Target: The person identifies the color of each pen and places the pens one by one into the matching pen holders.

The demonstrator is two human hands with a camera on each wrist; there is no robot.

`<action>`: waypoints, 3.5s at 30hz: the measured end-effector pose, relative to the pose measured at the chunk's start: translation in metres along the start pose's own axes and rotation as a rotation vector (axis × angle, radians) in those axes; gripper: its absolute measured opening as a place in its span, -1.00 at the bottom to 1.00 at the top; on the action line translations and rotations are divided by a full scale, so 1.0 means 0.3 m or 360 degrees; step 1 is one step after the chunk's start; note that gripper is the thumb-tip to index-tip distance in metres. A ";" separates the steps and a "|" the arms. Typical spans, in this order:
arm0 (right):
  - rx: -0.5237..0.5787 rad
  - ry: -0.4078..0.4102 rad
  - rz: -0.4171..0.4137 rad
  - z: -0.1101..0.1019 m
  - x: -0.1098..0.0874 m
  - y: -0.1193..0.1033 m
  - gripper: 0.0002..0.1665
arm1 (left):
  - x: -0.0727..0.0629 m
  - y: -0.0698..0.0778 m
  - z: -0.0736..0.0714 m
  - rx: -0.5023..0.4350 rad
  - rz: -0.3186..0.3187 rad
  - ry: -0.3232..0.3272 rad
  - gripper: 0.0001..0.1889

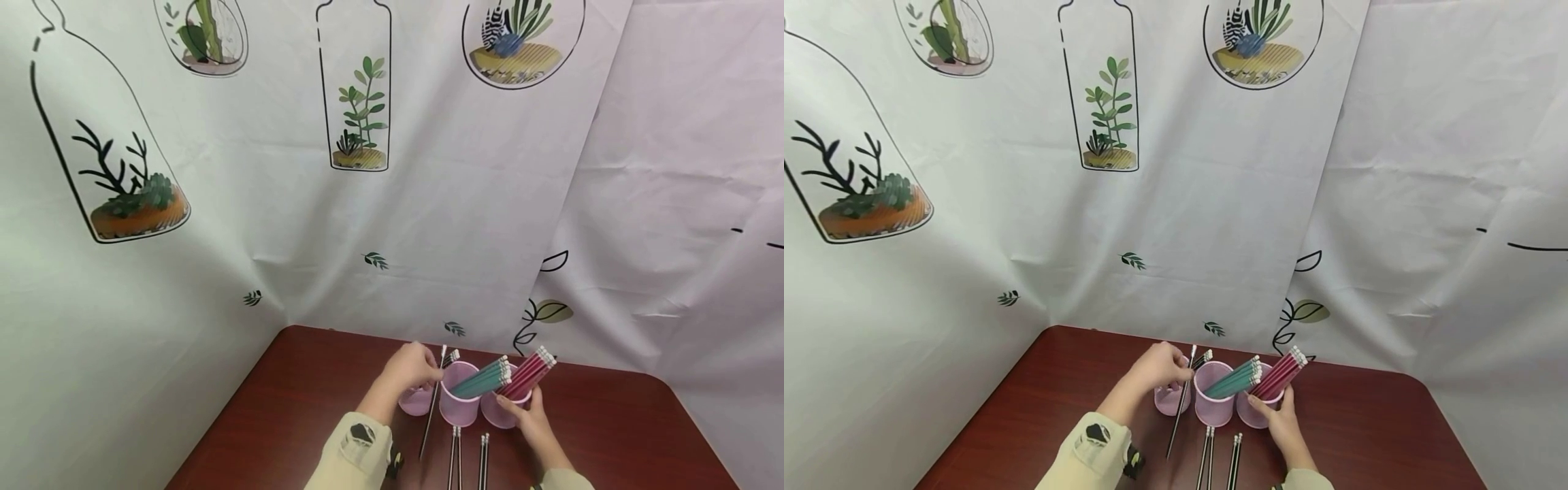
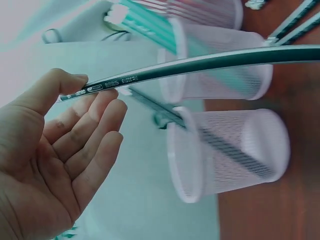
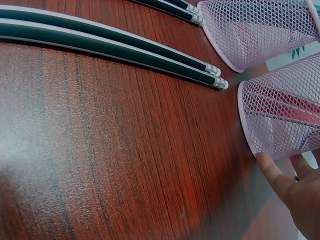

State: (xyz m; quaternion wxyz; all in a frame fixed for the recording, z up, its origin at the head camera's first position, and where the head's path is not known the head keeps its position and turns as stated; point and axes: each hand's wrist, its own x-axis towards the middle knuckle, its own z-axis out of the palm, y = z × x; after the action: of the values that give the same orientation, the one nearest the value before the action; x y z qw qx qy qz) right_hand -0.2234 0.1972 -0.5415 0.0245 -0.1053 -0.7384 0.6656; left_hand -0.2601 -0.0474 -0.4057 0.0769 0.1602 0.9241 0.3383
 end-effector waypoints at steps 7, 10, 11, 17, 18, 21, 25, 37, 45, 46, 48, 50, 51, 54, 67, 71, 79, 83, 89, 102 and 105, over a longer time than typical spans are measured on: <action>-0.0002 0.0010 0.0002 0.000 -0.001 0.003 0.05 | 0.027 0.063 -0.069 0.0061 0.0131 0.0132 -0.87; 0.0004 0.0011 0.0003 -0.003 -0.002 0.003 0.06 | 0.037 0.080 -0.079 0.0102 0.0189 0.0182 -0.88; 0.0008 0.0009 0.0001 -0.004 -0.002 0.002 0.06 | 0.040 0.084 -0.081 0.0117 0.0211 0.0202 -0.88; 0.0016 0.0016 0.0004 -0.003 -0.003 0.001 0.05 | 0.049 0.095 -0.087 0.0101 0.0249 0.0289 -0.85; 0.0016 0.0015 0.0002 -0.002 -0.003 0.000 0.07 | 0.048 0.097 -0.088 0.0094 0.0253 0.0309 -0.85; 0.0023 0.0013 -0.0007 0.001 -0.006 -0.001 0.06 | 0.047 0.099 -0.087 0.0092 0.0282 0.0389 -0.86; 0.0041 0.0012 -0.0024 0.005 -0.003 0.004 0.03 | 0.048 0.097 -0.081 0.0122 0.0301 0.0477 -0.88; 0.0077 0.0046 -0.0074 -0.005 0.045 0.075 0.14 | 0.057 0.032 -0.021 0.0330 0.0277 0.0511 -0.90; 0.0043 0.0014 -0.0056 0.001 -0.002 0.012 0.09 | 0.059 -0.052 0.083 0.0428 0.0229 0.0482 -0.89; 0.0040 0.0014 -0.0051 0.001 -0.004 0.012 0.10 | 0.058 -0.062 0.096 0.0436 0.0229 0.0482 -0.89; 0.0046 0.0012 -0.0059 0.001 -0.006 0.017 0.13 | 0.055 -0.079 0.119 0.0458 0.0246 0.0492 -0.89; 0.0037 0.0024 -0.0081 0.001 -0.002 0.029 0.14 | 0.053 -0.092 0.137 0.0503 0.0280 0.0516 -0.89; 0.0035 0.0036 -0.0090 0.002 0.000 0.033 0.14 | 0.053 -0.098 0.145 0.0537 0.0301 0.0532 -0.89; 0.0039 0.0040 -0.0103 0.003 0.009 0.047 0.15 | 0.054 -0.109 0.164 0.0628 0.0342 0.0566 -0.89; 0.0057 0.0006 -0.0055 0.005 0.003 0.019 0.08 | 0.059 -0.122 0.202 0.0600 0.0281 0.0603 -0.86; 0.0034 0.0024 -0.0075 0.005 0.002 0.021 0.06 | 0.060 -0.128 0.208 0.0617 0.0285 0.0636 -0.88; 0.0040 0.0016 -0.0125 0.002 -0.003 0.030 0.13 | 0.049 -0.132 0.208 0.0641 0.0284 0.0689 -0.88; 0.0050 0.0016 -0.0180 -0.003 0.003 0.040 0.11 | 0.033 -0.125 0.212 0.0672 0.0469 0.0781 -0.86; 0.0031 -0.0016 -0.0051 -0.003 0.000 0.011 0.07 | -0.014 -0.138 0.262 0.0719 0.0762 0.0617 -0.86; 0.0038 -0.0008 -0.0058 -0.002 -0.003 0.014 0.06 | -0.107 -0.211 0.460 0.0935 0.0309 0.0215 -0.63; 0.0033 0.0038 -0.0079 0.001 -0.002 0.021 0.03 | -0.105 -0.207 0.476 0.0936 0.0220 0.0168 -0.62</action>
State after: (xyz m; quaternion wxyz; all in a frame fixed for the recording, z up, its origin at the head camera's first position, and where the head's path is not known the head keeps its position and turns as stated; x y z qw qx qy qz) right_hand -0.2222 0.1973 -0.5476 0.0509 -0.0947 -0.7334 0.6712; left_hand -0.2099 -0.0172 -0.5535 -0.0440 0.2202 0.9720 0.0688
